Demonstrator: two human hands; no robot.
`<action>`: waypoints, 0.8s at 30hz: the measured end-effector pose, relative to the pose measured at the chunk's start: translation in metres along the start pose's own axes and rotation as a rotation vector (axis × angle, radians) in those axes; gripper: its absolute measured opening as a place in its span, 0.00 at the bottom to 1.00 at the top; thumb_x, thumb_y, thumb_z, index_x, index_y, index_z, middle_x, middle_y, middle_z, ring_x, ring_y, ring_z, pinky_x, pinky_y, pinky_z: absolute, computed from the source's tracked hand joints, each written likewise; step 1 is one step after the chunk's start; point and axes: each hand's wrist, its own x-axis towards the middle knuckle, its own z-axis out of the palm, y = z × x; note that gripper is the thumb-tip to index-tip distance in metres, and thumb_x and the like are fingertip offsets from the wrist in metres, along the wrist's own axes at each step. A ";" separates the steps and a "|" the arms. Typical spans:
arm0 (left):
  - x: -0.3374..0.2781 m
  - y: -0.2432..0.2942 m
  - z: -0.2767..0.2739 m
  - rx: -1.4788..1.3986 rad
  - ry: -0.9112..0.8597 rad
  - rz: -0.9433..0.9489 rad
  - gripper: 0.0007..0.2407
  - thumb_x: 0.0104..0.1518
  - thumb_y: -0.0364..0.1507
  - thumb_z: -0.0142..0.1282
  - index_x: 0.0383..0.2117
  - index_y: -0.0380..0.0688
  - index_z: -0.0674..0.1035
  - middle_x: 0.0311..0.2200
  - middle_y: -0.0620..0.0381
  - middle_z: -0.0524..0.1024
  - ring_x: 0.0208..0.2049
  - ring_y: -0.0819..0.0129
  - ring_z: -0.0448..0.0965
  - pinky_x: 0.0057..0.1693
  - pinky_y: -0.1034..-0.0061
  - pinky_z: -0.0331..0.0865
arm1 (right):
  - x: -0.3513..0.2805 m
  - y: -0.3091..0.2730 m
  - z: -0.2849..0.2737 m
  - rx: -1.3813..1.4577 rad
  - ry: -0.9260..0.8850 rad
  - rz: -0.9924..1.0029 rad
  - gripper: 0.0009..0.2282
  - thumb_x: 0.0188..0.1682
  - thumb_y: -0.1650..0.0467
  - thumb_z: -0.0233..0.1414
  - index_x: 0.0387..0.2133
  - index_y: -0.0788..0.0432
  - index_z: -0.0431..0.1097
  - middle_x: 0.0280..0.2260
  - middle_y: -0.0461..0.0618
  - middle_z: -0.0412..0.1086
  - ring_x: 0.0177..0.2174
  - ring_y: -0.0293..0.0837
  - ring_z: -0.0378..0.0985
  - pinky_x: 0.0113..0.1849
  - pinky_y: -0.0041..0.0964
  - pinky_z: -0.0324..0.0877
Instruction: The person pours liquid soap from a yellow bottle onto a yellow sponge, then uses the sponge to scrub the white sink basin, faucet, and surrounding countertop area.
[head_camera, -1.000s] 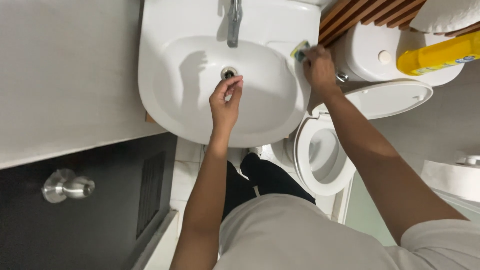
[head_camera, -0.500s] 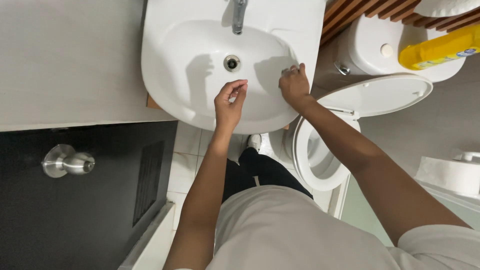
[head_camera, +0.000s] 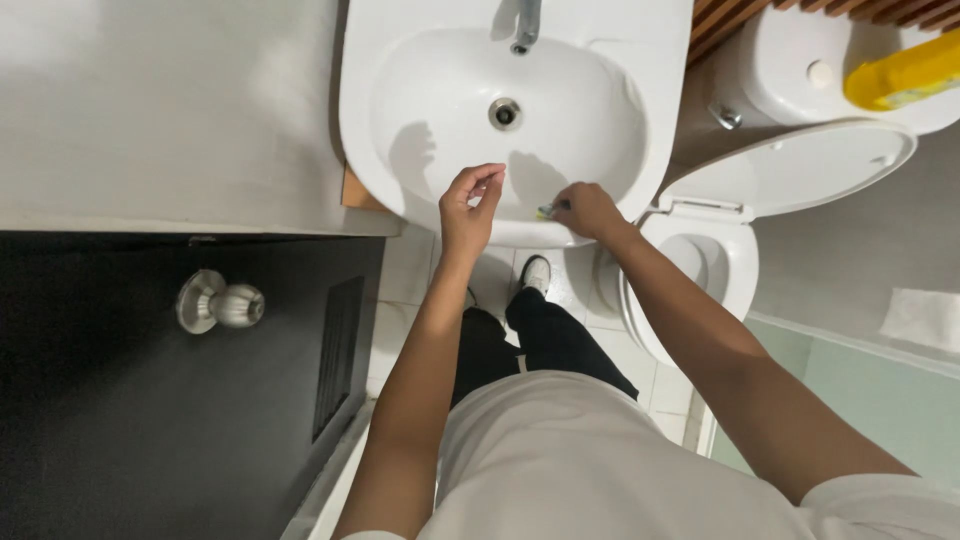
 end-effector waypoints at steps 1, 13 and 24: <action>-0.002 -0.001 -0.004 0.006 -0.007 -0.006 0.06 0.62 0.25 0.61 0.41 0.48 0.85 0.34 0.59 0.82 0.39 0.73 0.81 0.46 0.79 0.77 | 0.002 -0.021 0.005 0.009 -0.004 0.005 0.11 0.46 0.66 0.61 0.39 0.55 0.81 0.39 0.60 0.79 0.44 0.65 0.80 0.48 0.58 0.73; -0.009 0.010 -0.054 0.025 -0.053 0.017 0.05 0.62 0.23 0.59 0.40 0.47 0.85 0.34 0.61 0.81 0.38 0.76 0.79 0.45 0.79 0.76 | 0.004 -0.054 0.025 0.108 0.052 -0.124 0.10 0.48 0.66 0.59 0.40 0.55 0.81 0.39 0.62 0.78 0.43 0.68 0.79 0.47 0.60 0.72; -0.003 0.000 -0.055 0.046 -0.101 0.020 0.04 0.58 0.23 0.62 0.36 0.47 0.84 0.31 0.62 0.80 0.36 0.73 0.80 0.45 0.77 0.76 | 0.006 -0.071 0.006 0.219 -0.026 -0.068 0.09 0.47 0.68 0.60 0.38 0.57 0.80 0.39 0.62 0.78 0.44 0.70 0.78 0.46 0.62 0.72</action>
